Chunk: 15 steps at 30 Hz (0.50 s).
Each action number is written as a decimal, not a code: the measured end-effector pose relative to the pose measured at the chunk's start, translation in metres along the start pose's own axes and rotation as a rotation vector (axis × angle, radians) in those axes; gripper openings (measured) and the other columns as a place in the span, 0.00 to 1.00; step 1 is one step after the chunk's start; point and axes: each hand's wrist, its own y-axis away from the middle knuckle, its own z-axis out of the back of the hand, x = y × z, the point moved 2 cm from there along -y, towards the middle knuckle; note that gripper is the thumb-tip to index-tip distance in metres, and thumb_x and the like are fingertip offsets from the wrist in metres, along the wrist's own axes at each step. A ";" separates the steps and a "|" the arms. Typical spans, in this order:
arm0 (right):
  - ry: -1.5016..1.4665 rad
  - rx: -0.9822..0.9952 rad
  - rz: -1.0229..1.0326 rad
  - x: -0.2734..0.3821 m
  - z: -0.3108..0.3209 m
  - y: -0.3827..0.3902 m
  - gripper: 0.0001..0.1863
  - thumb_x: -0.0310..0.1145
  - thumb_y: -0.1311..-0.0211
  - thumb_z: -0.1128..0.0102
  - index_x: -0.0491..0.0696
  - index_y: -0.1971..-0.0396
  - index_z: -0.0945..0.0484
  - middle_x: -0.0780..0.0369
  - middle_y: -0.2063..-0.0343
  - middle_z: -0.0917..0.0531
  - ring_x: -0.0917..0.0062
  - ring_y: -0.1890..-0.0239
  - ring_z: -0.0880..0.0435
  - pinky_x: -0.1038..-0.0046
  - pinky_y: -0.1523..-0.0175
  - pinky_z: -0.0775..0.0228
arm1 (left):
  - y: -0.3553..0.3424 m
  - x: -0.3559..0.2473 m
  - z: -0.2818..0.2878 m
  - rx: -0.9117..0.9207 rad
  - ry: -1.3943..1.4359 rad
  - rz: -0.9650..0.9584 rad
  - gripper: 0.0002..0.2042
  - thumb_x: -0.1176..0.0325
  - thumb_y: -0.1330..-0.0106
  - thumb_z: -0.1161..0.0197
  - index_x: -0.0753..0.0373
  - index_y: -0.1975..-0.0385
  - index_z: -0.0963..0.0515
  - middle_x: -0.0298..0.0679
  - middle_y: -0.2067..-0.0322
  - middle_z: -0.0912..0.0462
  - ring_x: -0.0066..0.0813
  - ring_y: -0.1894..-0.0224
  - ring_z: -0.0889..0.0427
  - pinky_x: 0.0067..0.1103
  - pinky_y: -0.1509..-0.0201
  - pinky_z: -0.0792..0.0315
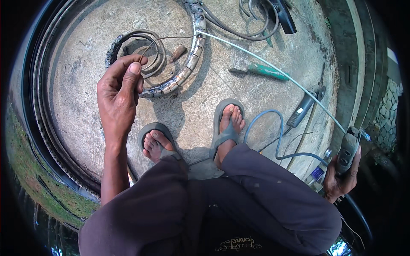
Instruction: The person welds joints on a curved metal frame using a welding electrode clamp and wire, installs a new welding rod into the clamp, and welds additional joints along the metal frame.
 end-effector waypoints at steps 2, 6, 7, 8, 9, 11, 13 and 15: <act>0.030 0.019 0.019 0.002 -0.002 0.002 0.36 0.12 0.50 0.36 0.37 0.36 0.33 0.45 0.43 0.23 0.60 0.43 0.19 0.66 0.39 0.29 | -0.003 0.005 -0.006 0.014 0.012 -0.025 0.13 0.61 0.27 0.41 0.62 0.54 0.19 0.24 0.82 0.30 0.07 0.84 0.43 0.12 0.82 0.51; 0.070 0.031 0.011 0.005 -0.005 0.005 0.37 0.12 0.50 0.37 0.37 0.36 0.33 0.46 0.45 0.22 0.60 0.45 0.18 0.67 0.41 0.28 | -0.007 0.008 -0.010 0.037 0.022 -0.052 0.12 0.61 0.27 0.42 0.62 0.54 0.18 0.24 0.82 0.30 0.08 0.83 0.41 0.12 0.81 0.49; 0.069 0.032 -0.001 0.006 -0.006 0.004 0.37 0.12 0.50 0.37 0.37 0.36 0.33 0.46 0.45 0.21 0.60 0.46 0.18 0.68 0.41 0.28 | -0.007 0.009 -0.010 0.037 0.027 -0.049 0.12 0.61 0.27 0.41 0.62 0.54 0.18 0.24 0.81 0.30 0.07 0.83 0.41 0.12 0.81 0.49; 0.068 0.034 -0.013 0.008 -0.006 0.003 0.37 0.12 0.51 0.37 0.37 0.36 0.33 0.46 0.45 0.21 0.60 0.46 0.18 0.68 0.42 0.28 | -0.006 0.010 -0.010 0.038 0.027 -0.049 0.12 0.61 0.27 0.41 0.62 0.54 0.18 0.24 0.81 0.30 0.07 0.83 0.41 0.12 0.81 0.49; 0.063 0.034 -0.003 0.009 -0.007 0.002 0.37 0.12 0.51 0.37 0.38 0.36 0.33 0.46 0.45 0.21 0.60 0.46 0.17 0.68 0.42 0.28 | -0.006 0.011 -0.010 0.034 0.023 -0.038 0.12 0.61 0.27 0.41 0.62 0.54 0.18 0.24 0.82 0.30 0.08 0.83 0.40 0.12 0.81 0.49; 0.060 0.036 0.004 0.011 -0.008 -0.001 0.37 0.12 0.51 0.37 0.38 0.36 0.33 0.46 0.45 0.21 0.60 0.46 0.17 0.69 0.42 0.28 | -0.006 0.012 -0.010 0.034 0.021 -0.026 0.12 0.61 0.27 0.41 0.62 0.54 0.18 0.24 0.82 0.30 0.08 0.83 0.40 0.12 0.81 0.49; 0.061 0.049 0.006 0.012 -0.008 -0.002 0.37 0.12 0.51 0.38 0.38 0.36 0.33 0.46 0.45 0.21 0.60 0.46 0.17 0.68 0.42 0.28 | -0.005 0.013 -0.008 0.037 0.023 -0.025 0.12 0.61 0.27 0.41 0.62 0.54 0.18 0.24 0.82 0.29 0.08 0.83 0.40 0.12 0.81 0.49; 0.099 0.069 0.030 0.013 -0.009 -0.005 0.38 0.11 0.55 0.40 0.37 0.37 0.32 0.44 0.45 0.22 0.55 0.47 0.18 0.66 0.42 0.27 | -0.005 0.013 -0.009 0.036 0.019 -0.021 0.12 0.61 0.27 0.41 0.62 0.54 0.18 0.25 0.82 0.29 0.08 0.83 0.40 0.12 0.81 0.49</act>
